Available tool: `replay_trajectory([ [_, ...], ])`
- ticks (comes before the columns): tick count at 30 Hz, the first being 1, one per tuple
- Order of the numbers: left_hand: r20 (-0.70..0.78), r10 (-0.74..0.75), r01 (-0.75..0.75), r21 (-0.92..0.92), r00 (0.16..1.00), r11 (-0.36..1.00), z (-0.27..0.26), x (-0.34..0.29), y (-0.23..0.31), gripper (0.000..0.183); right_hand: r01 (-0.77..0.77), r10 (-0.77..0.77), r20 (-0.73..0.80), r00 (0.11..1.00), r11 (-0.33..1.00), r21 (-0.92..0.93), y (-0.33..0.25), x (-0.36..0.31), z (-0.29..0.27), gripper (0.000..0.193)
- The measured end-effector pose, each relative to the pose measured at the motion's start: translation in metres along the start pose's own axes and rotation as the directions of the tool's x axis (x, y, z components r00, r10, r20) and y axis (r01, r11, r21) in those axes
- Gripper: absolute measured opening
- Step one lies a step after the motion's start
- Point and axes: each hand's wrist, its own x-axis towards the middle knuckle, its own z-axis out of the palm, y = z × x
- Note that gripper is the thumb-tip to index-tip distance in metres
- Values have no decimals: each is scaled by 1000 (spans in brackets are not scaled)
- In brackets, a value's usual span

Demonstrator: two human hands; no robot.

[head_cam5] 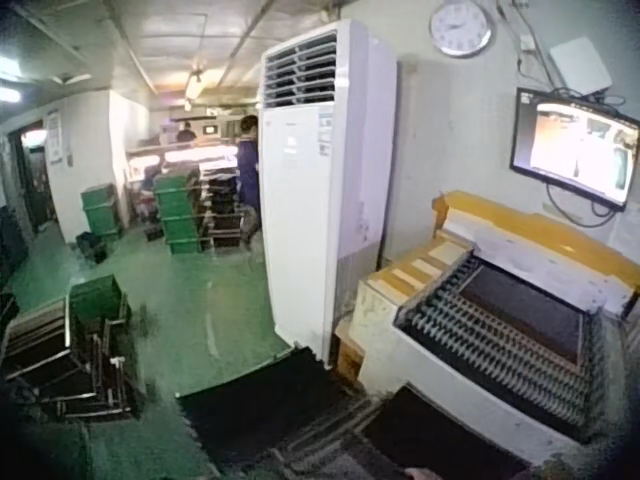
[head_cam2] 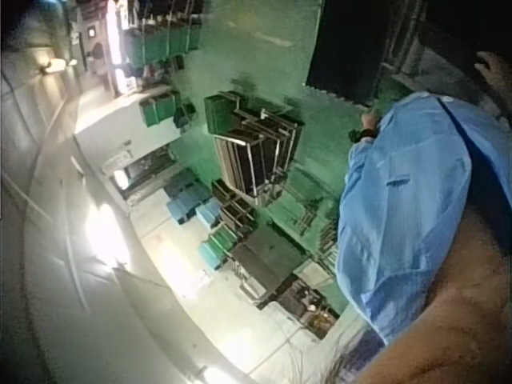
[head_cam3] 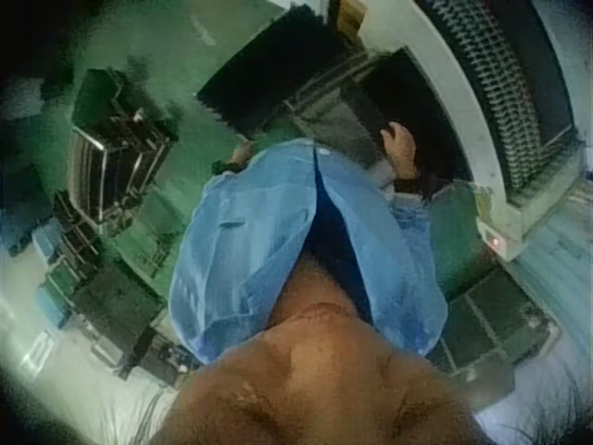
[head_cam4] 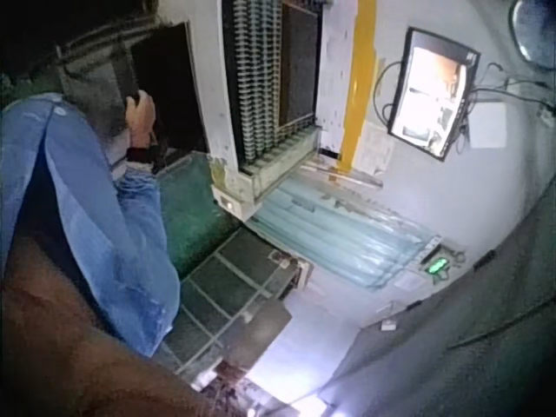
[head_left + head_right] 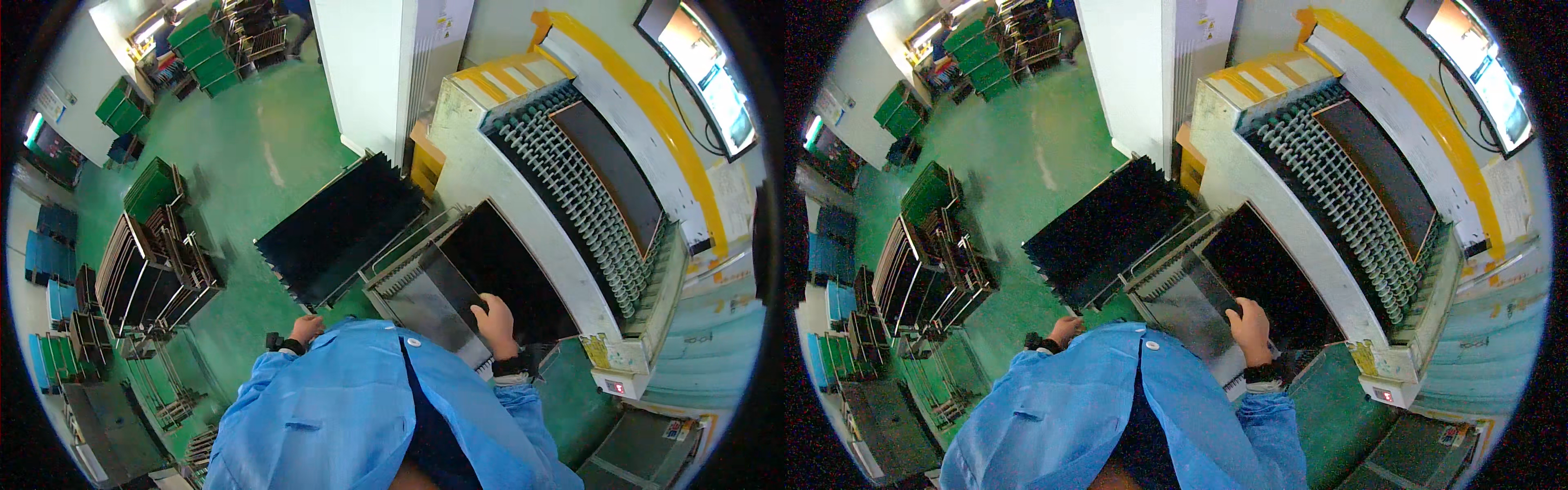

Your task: Placing various panels and components into a processing machine on a fabrication floor.

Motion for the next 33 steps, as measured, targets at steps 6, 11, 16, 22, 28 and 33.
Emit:
replay_trajectory([
  [6,30,21,-20,-39,999,999,-20,3,-2,27,-187,242,98,965,903,-386,16,-2,29,22],
  [11,28,13,-10,-88,1000,996,-41,0,-20,28,-204,239,54,969,908,-365,19,13,22,23],
  [16,-25,12,-14,-58,1000,998,-68,-20,-37,28,-264,282,-3,959,895,-360,0,10,0,28],
  [22,66,143,-153,196,988,969,-87,-11,-66,25,-180,156,-100,983,933,-313,-33,6,-81,33],
  [28,312,407,-505,369,858,780,-78,40,-75,20,-400,381,-275,883,916,-15,-34,-30,-183,34],
  [33,313,-14,76,-187,950,979,-21,41,-23,19,-51,653,-427,625,580,813,-17,-64,-211,38],
])
